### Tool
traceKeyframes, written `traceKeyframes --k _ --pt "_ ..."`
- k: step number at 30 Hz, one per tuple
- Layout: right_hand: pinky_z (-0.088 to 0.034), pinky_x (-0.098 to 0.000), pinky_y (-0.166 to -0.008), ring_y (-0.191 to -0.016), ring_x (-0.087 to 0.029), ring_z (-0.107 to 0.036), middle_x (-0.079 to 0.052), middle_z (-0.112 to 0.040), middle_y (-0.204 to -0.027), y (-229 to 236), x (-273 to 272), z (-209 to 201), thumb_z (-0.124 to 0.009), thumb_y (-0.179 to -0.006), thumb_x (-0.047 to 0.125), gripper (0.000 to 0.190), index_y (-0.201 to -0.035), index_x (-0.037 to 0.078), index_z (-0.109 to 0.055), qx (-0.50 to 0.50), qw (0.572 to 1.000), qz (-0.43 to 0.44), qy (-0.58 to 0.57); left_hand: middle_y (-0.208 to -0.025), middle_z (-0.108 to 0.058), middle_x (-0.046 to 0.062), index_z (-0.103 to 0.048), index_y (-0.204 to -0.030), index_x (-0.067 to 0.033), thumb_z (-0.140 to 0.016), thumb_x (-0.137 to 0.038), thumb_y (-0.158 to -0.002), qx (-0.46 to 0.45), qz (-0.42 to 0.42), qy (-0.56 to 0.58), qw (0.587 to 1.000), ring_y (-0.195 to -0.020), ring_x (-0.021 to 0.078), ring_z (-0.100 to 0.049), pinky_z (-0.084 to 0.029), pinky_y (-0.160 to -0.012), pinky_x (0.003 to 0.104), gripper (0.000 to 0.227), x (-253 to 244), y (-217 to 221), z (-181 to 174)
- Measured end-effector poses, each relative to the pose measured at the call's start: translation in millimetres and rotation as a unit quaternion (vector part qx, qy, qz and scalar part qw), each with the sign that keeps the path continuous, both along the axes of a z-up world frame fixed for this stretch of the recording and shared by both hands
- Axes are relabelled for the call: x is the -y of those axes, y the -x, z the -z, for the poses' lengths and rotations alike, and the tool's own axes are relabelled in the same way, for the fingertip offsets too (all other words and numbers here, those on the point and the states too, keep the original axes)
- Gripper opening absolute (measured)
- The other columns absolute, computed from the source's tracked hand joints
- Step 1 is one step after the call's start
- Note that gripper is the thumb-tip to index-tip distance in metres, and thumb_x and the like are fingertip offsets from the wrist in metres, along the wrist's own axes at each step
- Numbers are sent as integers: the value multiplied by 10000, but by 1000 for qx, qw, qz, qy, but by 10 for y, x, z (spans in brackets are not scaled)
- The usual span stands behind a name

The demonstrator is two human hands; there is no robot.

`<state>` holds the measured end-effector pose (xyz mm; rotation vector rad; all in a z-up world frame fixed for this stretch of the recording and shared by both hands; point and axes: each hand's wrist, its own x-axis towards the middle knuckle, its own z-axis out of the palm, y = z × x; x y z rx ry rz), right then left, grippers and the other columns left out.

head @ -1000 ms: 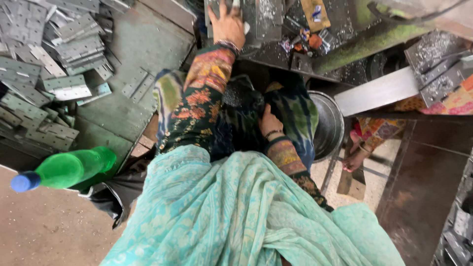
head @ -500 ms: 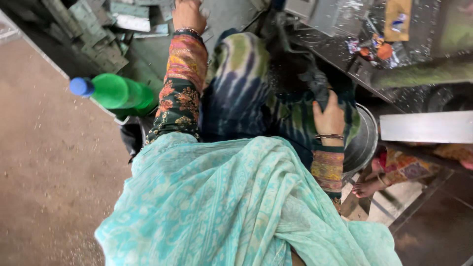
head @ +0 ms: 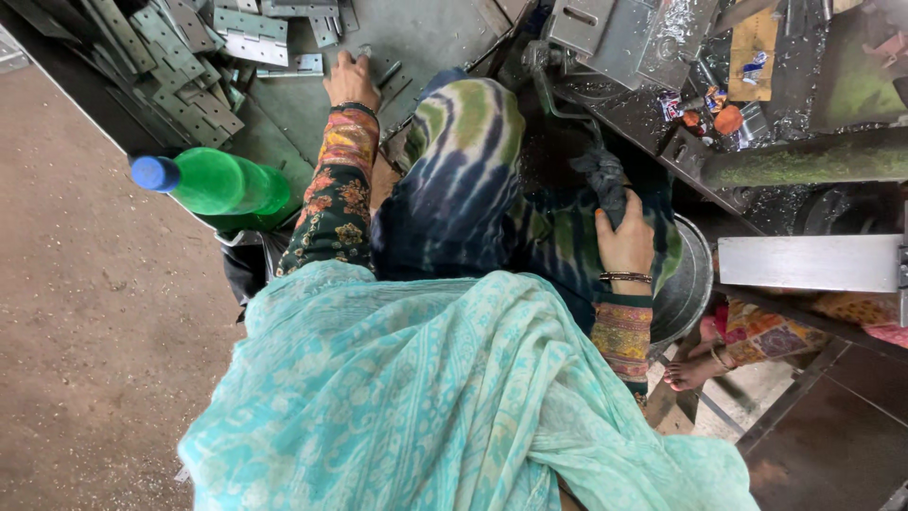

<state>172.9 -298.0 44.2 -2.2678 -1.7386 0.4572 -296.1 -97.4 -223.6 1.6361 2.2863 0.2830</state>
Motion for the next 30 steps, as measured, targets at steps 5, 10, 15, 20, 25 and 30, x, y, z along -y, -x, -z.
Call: traceKeyframes --k 5,10,15,20,25,30 --pt "-556 -534 -809 -993 -455 -699 -243 -722 -1109 -24 13 -13 -696 -922 334 582 -1442 153 -510 -42 999 -2 -3 -1244 -612 190 -625 -1333 -142 -905 -192 -622 129 -41 -40 990 -1118 379 -629 -525 -945 464 766 21 76 -20" --pt "-544 -558 -816 -1001 -465 -692 -242 -732 -1080 -45 2 63 -710 -923 357 591 -1447 166 -513 -21 1000 5 0 -956 -776 162 -668 -1385 -173 -794 -62 -680 226 -70 -113 965 -961 298 -770 -596 -900 405 724 -102 43 -98" --pt "-540 -570 -811 -976 -475 -686 -256 -724 -1054 -92 -1 123 -711 -908 394 627 -1460 183 -499 10 999 20 26 -944 -766 153 -664 -1348 -129 -937 -167 -641 224 -32 -211 951 -880 319 -749 -588 -833 401 759 -603 -196 -751" --pt "-545 -564 -819 -989 -478 -682 -260 -721 -1075 -59 7 75 -712 -891 389 630 -1453 204 -496 -11 999 34 23 -1161 -768 214 -647 -1375 -35 -976 -155 -687 304 198 -357 861 -1075 390 -754 -578 -914 438 773 -1228 -1003 -1574" --pt "-549 -554 -843 -1015 -472 -682 -248 -724 -1098 -22 3 -13 -699 -899 386 625 -1461 214 -486 -30 997 47 48 -1049 -740 232 -691 -1189 -40 -977 -243 -657 279 222 -232 905 -1004 411 -710 -585 -884 443 638 -1564 -2534 -1787" --pt "-549 -550 -832 -1020 -465 -682 -236 -726 -1116 -19 -44 -44 -697 -895 382 624 -1456 213 -483 -37 997 43 47 -1185 -645 217 -689 -1212 -42 -817 12 -671 199 249 -265 910 -1079 396 -663 -589 -919 433 559 -1242 -3189 -1773"
